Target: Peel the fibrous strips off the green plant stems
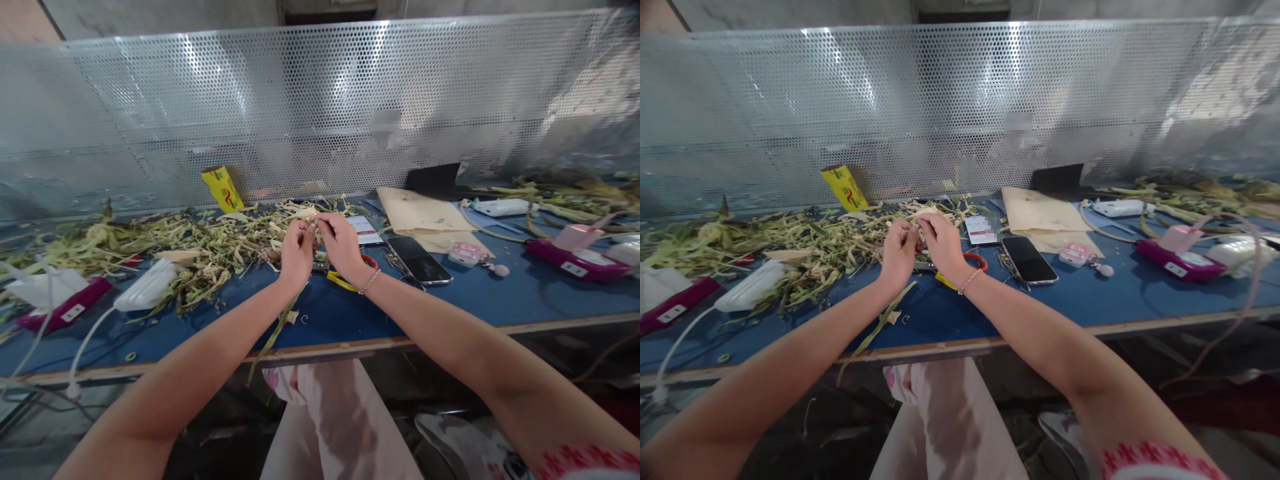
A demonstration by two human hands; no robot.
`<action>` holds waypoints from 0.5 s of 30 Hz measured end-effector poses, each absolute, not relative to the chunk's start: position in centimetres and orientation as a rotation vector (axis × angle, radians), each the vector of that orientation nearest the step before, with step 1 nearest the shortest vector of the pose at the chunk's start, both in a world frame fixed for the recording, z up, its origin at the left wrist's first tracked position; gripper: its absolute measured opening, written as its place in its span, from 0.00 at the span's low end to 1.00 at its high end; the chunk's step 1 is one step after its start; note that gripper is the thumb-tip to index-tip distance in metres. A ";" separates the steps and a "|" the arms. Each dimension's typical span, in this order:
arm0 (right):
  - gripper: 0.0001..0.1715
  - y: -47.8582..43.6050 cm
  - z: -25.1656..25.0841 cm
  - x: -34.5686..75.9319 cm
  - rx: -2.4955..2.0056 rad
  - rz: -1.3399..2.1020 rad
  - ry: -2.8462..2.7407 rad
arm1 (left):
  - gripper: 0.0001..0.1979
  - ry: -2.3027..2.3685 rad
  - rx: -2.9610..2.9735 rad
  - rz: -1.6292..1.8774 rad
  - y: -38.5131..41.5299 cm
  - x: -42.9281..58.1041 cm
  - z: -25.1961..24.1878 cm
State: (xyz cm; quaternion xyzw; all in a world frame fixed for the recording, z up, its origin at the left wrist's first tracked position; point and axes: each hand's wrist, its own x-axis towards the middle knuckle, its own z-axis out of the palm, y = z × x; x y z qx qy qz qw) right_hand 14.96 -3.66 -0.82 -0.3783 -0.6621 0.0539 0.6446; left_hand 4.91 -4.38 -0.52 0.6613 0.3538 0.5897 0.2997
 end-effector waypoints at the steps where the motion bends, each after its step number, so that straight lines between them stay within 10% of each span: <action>1: 0.09 -3.7 -0.8 14.9 -0.864 0.127 -1.509 | 0.12 0.922 1.720 1.558 -4.3 4.9 -0.6; 15: 0.11 -3.6 -0.2 15.1 -0.879 0.513 -1.315 | 0.08 0.777 1.554 1.588 -3.3 4.9 -1.4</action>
